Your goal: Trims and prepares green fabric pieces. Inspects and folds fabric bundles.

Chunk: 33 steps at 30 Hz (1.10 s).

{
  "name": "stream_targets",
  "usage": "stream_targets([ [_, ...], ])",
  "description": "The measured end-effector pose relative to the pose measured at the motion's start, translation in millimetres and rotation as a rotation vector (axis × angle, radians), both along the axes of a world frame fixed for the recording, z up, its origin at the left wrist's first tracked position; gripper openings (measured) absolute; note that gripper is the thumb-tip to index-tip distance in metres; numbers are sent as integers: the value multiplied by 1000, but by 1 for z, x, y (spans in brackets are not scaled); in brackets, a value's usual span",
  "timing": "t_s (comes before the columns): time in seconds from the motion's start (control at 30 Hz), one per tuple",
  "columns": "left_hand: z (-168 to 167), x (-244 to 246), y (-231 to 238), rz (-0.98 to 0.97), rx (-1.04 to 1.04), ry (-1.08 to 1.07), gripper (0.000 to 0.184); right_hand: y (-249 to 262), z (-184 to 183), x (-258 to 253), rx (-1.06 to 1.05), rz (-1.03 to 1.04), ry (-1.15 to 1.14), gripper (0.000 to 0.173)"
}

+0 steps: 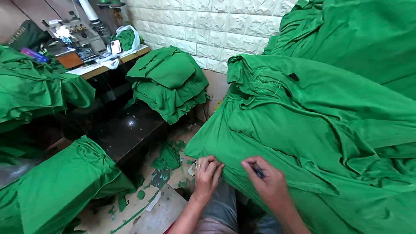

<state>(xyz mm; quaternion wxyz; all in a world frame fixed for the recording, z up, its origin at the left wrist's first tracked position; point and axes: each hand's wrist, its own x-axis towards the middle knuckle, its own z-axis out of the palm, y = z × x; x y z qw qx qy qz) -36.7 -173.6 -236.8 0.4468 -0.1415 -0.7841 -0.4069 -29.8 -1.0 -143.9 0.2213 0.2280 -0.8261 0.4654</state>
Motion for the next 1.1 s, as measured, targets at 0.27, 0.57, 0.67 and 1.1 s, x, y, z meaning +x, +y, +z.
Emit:
stream_targets([
  [0.27,-23,31,-10,0,58,-38,14,2,-3,-5,-7,18,-51,35],
  [0.57,-9,21,-6,65,42,4,34,0,-4,-5,104,-3,-18,44],
  [0.67,-2,8,-10,76,-45,-8,18,0,-4,-4,137,-19,-3,45],
  [1.1,-11,26,-17,106,-110,121,7,-6,-10,1,501,1,391,26],
])
